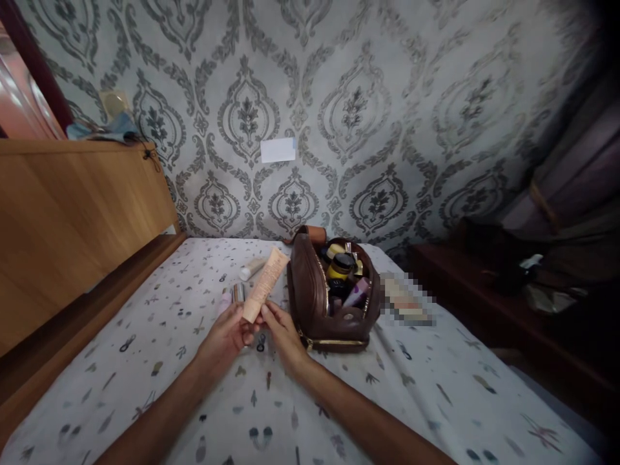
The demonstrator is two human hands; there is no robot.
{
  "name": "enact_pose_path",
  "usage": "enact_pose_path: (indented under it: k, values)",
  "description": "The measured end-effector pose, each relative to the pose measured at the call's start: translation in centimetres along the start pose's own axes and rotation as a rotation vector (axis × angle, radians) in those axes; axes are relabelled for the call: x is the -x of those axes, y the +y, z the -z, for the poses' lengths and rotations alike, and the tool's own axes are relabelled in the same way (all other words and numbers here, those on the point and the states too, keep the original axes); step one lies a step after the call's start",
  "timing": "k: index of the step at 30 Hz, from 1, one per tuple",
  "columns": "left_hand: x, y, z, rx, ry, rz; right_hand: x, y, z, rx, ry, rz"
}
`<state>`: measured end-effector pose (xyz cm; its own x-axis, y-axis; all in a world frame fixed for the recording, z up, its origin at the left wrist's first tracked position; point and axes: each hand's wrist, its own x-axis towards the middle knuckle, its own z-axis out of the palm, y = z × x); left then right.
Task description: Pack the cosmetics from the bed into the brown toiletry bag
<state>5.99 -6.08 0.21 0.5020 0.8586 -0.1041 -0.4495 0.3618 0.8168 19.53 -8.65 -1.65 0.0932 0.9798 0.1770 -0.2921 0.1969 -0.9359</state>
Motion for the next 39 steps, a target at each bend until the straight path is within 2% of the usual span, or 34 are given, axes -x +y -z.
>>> enact_pose_path:
  k: [8, 13, 21, 26, 32, 35, 39]
  values:
    - [0.3, -0.2, 0.3, -0.069, -0.065, 0.01, 0.2, 0.6, -0.1, -0.119, 0.012, -0.027]
    - [0.1, -0.6, 0.9, -0.137, -0.04, -0.018, 0.3, 0.6, 0.0, -0.108, 0.037, -0.02]
    - [0.4, -0.6, 1.2, -0.27, 0.023, -0.085, 0.3, -0.9, -0.1, -0.111, 0.028, 0.012]
    - [0.1, -0.2, 0.6, -0.315, 0.039, -0.119, 1.0, -3.1, 0.4, -0.049, 0.014, 0.072]
    - [-1.0, 1.4, -1.9, -0.555, -0.022, -0.214, 3.4, -8.1, 2.0, 0.052, -0.007, 0.11]
    - [-1.5, 2.4, -4.4, -0.797, -0.115, -0.354, 4.7, -10.7, 3.4, 0.112, 0.049, 0.152]
    - [-2.4, 2.6, -8.3, -1.164, -0.28, -0.622, 5.6, -13.6, 6.1, 0.23, 0.16, 0.194]
